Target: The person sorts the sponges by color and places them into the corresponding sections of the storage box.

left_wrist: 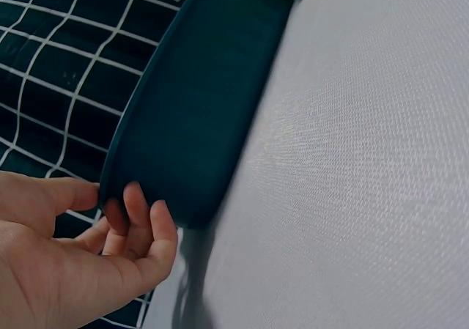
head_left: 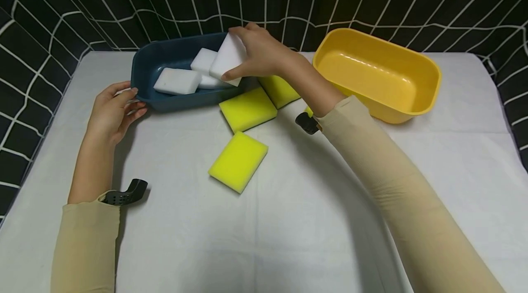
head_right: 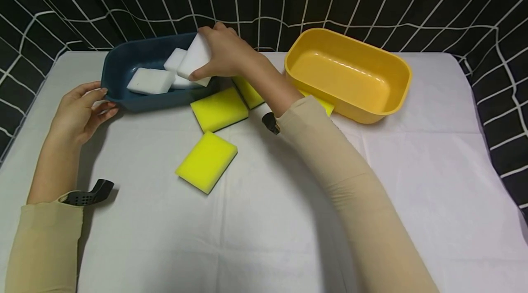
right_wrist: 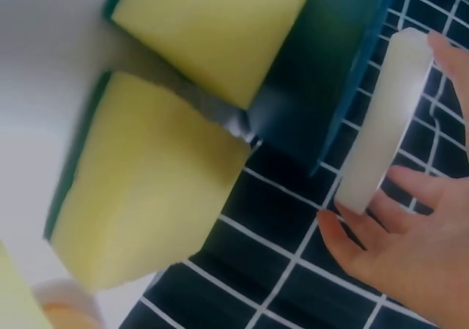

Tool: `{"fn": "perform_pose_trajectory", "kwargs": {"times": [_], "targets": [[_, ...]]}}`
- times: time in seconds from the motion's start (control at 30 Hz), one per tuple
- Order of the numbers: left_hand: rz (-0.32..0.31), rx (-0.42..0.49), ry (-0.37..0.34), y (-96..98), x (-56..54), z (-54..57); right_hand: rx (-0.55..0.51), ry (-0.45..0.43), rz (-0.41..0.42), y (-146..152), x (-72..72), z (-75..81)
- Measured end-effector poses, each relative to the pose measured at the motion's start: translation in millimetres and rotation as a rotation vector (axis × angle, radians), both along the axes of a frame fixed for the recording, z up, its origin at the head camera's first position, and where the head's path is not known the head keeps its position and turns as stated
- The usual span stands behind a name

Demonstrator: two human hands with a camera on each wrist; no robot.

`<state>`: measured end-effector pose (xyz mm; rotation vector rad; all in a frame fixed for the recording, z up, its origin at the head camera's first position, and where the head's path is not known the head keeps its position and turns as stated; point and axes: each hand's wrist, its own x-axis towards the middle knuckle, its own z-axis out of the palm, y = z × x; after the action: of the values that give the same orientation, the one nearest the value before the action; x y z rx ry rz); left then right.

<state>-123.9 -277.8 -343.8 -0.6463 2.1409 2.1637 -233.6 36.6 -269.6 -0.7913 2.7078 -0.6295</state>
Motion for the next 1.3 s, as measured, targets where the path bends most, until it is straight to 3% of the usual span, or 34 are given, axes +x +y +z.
{"fn": "perform_pose_trajectory", "kwargs": {"times": [0.63,1.1,1.3], "targets": [[-0.004,-0.029,0.007,3.6,-0.8,0.4,-0.007,-0.022,-0.003,-28.8,-7.7,-6.8],[0.0,-0.025,0.004,1.4,0.1,0.2,-0.071,0.011,0.055,-3.2,5.9,-3.8],[0.004,-0.007,-0.004,0.6,0.6,0.5,-0.113,0.015,0.041,15.9,16.4,-1.8]]}}
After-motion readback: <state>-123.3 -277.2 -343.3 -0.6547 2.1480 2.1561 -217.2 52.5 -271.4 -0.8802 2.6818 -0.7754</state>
